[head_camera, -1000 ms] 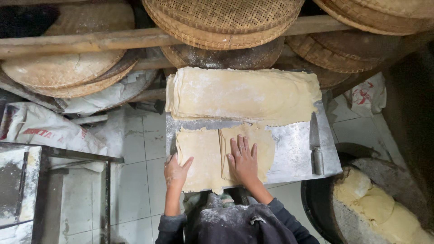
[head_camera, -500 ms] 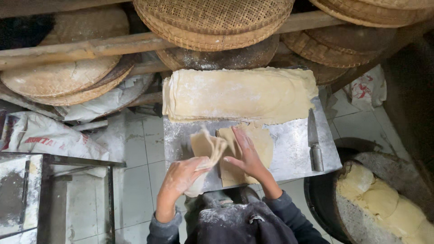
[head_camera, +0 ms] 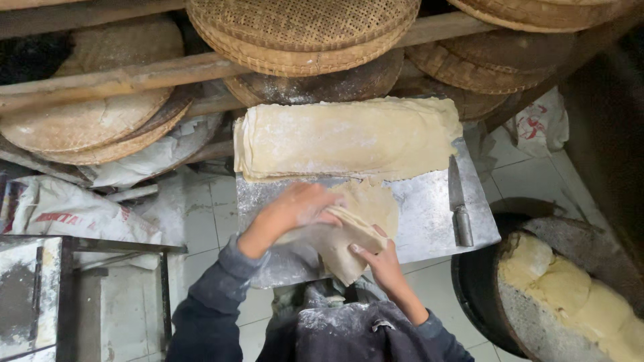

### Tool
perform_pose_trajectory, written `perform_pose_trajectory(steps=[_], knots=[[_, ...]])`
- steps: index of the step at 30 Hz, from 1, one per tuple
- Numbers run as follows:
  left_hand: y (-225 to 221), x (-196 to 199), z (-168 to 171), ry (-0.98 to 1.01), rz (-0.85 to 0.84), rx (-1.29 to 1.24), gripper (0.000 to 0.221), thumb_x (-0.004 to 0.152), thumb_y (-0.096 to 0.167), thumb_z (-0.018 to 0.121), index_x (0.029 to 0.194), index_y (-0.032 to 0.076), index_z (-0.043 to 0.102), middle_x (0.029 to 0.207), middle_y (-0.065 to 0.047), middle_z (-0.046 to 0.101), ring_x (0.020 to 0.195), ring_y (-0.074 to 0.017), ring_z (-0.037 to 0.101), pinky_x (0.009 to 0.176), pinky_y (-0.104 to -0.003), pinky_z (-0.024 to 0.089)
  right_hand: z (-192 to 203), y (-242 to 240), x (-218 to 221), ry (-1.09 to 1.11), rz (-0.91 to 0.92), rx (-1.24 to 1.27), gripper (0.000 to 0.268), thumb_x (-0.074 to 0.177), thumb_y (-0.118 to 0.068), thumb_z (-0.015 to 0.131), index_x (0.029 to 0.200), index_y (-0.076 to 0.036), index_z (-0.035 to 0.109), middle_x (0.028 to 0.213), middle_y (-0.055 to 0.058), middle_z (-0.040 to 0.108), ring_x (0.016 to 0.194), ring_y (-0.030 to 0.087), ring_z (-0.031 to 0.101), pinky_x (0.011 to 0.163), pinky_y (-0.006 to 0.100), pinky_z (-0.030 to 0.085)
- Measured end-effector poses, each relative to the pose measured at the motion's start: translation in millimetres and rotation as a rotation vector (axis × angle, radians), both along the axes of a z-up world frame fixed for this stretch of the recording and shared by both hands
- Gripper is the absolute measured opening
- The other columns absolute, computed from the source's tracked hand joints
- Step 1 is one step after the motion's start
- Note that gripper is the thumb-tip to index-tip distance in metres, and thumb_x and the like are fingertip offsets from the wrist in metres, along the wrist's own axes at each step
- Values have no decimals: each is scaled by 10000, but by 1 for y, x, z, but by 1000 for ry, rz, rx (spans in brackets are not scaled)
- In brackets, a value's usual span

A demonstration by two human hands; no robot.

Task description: The person cuts thin sheets of dough into rectangular sections using a knife and stacks them into a pile on a metal workbench.

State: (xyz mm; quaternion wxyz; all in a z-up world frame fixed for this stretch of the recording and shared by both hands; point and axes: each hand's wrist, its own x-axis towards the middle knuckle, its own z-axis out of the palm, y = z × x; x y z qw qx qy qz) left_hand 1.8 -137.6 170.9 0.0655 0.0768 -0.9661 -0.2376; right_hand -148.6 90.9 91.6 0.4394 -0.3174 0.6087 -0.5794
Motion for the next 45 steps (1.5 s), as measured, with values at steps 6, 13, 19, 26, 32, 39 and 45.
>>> perform_pose_trajectory(steps=[6, 13, 19, 26, 32, 39, 45], knots=[[-82, -50, -101, -540, 42, 185, 561, 740, 489, 795, 1185, 158, 711, 1082, -111, 748, 998, -312, 705, 838, -437, 559, -56, 16, -5, -324, -302, 256, 475, 801, -139, 755, 1224, 34, 627, 1045, 133, 737, 864, 213, 732, 732, 378, 615], [-71, -41, -181, -243, 211, 337, 695, 734, 554, 815, 1236, 100, 656, 1091, -156, 661, 1045, -318, 633, 907, -400, 522, -95, 23, -19, -307, -191, 299, 428, 857, -199, 739, 1189, 62, 667, 1020, 142, 750, 858, 221, 735, 715, 373, 628], [-35, -52, -182, -100, 421, 233, 737, 726, 556, 853, 1263, 101, 639, 1232, -204, 588, 1190, -389, 526, 993, -477, 416, -76, 19, -27, -442, -202, 373, 430, 891, -252, 674, 1232, 7, 626, 1069, 110, 750, 903, 210, 748, 741, 370, 629], [20, -14, -144, 254, 804, 92, 452, 882, 409, 714, 1194, 89, 655, 1188, -172, 642, 1147, -375, 571, 986, -487, 445, -31, 6, -26, -430, -83, 311, 476, 868, -152, 699, 1293, 24, 575, 1050, 138, 722, 863, 245, 734, 687, 412, 619], [94, 73, -209, -23, 1091, 903, 594, 1076, 515, 483, 872, -6, 684, 767, -227, 715, 646, -312, 659, 596, -418, 514, -6, -25, -14, -715, -119, 179, 383, 880, -37, 688, 1235, 34, 563, 1042, 142, 692, 887, 278, 718, 728, 465, 626], [141, 42, -141, 672, 885, 2162, 671, 925, 572, 434, 1430, 133, 485, 1334, -12, 669, 1201, -191, 644, 991, -428, 513, 36, -41, -1, -769, -73, 145, 415, 857, -1, 680, 1253, 38, 562, 1094, 162, 721, 974, 294, 740, 841, 458, 633], [81, 16, -105, 701, 736, 2091, 513, 974, 301, 612, 1377, -12, 557, 1321, -122, 672, 1235, -262, 626, 1065, -423, 483, 47, -33, -17, -613, 36, 59, 449, 917, -63, 711, 1323, 63, 569, 1111, 154, 689, 970, 270, 687, 798, 415, 565]])
